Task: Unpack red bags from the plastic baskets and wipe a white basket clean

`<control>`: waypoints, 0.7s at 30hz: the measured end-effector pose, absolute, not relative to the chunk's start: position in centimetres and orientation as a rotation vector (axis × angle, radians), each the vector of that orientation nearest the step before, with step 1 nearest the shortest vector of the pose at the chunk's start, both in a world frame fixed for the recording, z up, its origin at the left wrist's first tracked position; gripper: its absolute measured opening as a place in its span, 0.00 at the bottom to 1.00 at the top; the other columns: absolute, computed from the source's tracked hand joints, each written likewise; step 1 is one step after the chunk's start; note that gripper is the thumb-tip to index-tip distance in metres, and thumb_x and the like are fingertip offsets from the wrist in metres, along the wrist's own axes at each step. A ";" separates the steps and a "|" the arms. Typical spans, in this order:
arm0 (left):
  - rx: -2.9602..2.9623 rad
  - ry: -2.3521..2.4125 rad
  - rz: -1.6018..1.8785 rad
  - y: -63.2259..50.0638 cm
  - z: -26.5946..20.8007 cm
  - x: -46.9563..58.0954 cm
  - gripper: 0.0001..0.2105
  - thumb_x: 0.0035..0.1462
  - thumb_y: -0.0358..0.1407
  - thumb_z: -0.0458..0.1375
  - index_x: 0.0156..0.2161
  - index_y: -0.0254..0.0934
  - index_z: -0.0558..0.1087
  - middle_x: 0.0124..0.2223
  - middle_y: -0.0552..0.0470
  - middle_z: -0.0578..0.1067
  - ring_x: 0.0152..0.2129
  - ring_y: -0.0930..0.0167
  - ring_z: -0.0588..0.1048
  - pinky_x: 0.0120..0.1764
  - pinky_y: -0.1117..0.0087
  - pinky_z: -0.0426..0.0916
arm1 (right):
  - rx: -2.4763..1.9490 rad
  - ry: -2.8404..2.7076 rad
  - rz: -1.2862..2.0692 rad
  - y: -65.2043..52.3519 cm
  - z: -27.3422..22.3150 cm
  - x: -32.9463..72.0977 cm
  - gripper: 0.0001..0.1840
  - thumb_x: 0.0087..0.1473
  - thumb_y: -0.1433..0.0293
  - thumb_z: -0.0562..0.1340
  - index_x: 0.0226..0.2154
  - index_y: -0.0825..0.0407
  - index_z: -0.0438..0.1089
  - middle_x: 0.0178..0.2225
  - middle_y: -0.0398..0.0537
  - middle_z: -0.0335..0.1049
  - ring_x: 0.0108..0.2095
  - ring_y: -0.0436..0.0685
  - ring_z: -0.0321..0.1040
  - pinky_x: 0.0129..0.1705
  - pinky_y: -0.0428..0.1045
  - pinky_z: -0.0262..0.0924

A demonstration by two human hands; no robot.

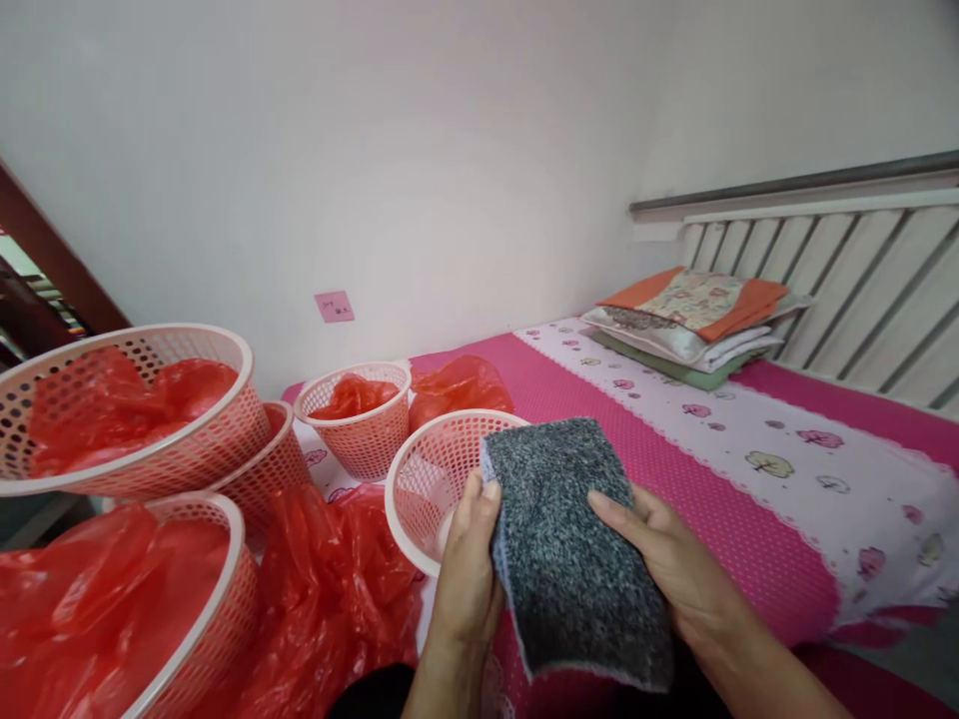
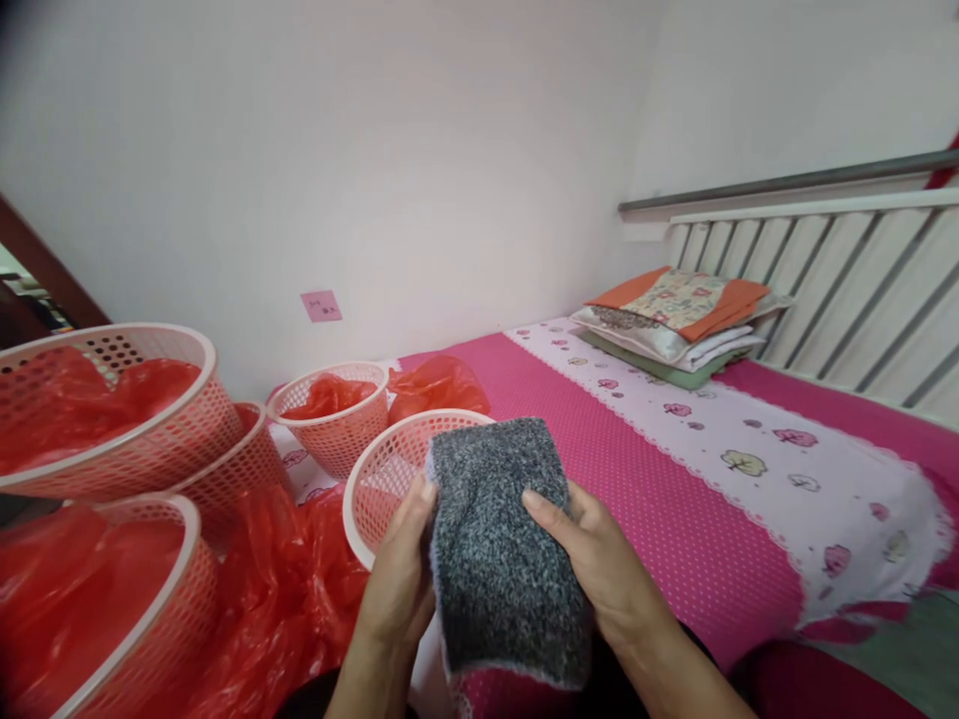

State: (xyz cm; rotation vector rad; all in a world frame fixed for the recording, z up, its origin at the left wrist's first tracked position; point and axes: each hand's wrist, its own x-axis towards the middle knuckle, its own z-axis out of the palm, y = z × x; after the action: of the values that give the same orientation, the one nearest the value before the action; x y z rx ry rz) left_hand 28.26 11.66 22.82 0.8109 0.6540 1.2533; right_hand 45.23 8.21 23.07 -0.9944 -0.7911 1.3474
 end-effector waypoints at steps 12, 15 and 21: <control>1.230 0.698 1.234 11.1 22.7 28.6 0.24 0.66 0.41 0.59 0.65 0.39 0.67 0.64 0.42 0.75 0.62 0.59 0.72 0.65 0.55 0.64 | -1.130 -0.880 1.055 7.9 23.9 46.8 0.29 0.49 0.53 0.75 0.50 0.50 0.79 0.41 0.53 0.84 0.40 0.66 0.82 0.38 0.53 0.76; 1.429 0.835 1.055 10.6 22.6 28.5 0.23 0.68 0.40 0.56 0.65 0.39 0.67 0.58 0.40 0.79 0.53 0.60 0.78 0.55 0.56 0.73 | -1.133 -0.689 1.075 8.1 23.6 48.3 0.32 0.44 0.55 0.77 0.50 0.50 0.78 0.37 0.51 0.84 0.35 0.65 0.82 0.33 0.52 0.76; 1.884 0.838 1.321 5.9 24.8 28.1 0.19 0.72 0.36 0.51 0.64 0.48 0.71 0.54 0.45 0.81 0.48 0.64 0.80 0.54 0.59 0.74 | -1.134 -0.459 0.745 8.9 23.3 51.3 0.22 0.38 0.63 0.77 0.40 0.46 0.79 0.35 0.42 0.82 0.31 0.57 0.79 0.30 0.45 0.76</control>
State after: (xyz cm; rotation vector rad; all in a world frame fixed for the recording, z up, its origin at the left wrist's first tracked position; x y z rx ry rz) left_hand 28.07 5.86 24.84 1.8845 0.8382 1.3211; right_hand 51.32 8.86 23.28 -1.1343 -0.4585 0.7454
